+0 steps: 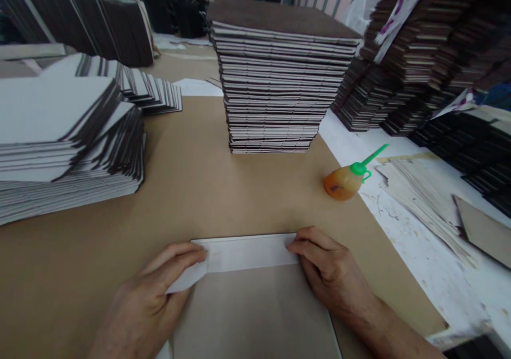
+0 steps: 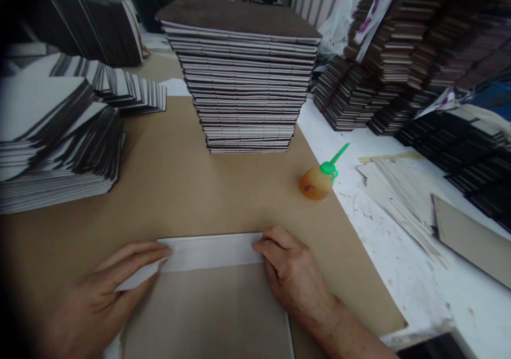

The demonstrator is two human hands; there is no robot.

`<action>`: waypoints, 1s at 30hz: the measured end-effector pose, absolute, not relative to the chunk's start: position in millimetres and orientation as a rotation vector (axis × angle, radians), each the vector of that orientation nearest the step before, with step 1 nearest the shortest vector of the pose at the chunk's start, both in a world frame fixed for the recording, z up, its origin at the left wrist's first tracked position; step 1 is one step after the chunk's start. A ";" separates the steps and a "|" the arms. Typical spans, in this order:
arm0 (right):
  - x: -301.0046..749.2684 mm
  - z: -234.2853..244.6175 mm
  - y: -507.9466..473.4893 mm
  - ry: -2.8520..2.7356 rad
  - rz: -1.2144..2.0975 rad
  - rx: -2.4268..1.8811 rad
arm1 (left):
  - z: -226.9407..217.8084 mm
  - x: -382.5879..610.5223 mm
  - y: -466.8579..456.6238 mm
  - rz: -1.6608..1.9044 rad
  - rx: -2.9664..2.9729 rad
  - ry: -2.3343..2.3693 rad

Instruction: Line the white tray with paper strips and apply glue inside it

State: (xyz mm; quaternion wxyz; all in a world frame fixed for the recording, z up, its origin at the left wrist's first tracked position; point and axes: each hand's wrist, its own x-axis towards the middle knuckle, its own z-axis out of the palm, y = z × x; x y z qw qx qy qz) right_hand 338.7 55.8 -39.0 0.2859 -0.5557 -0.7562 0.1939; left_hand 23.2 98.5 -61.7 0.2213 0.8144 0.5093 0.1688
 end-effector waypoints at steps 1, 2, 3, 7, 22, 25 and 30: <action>339.2 -38.3 54.8 -2.036 0.490 -1.488 | -60.1 23.6 98.9 0.475 2.273 1.407; 339.9 -37.6 53.5 -2.052 0.461 -1.490 | -58.7 24.0 99.2 0.478 2.294 1.405; 340.9 -36.8 52.2 -2.071 0.436 -1.495 | -57.5 24.4 99.1 0.472 2.314 1.402; 347.0 -35.2 46.1 -2.133 0.340 -1.532 | -54.9 24.9 97.2 0.381 2.350 1.442; 355.7 -29.0 -30.4 -2.142 0.022 -1.714 | -58.1 -39.1 43.0 0.338 2.511 1.377; 343.4 -40.5 -42.2 -2.235 -0.101 -1.657 | -53.4 -20.4 27.7 0.340 2.561 1.349; 340.5 -47.2 -45.2 -2.009 0.076 -1.616 | -49.9 -6.5 22.3 0.392 2.511 1.423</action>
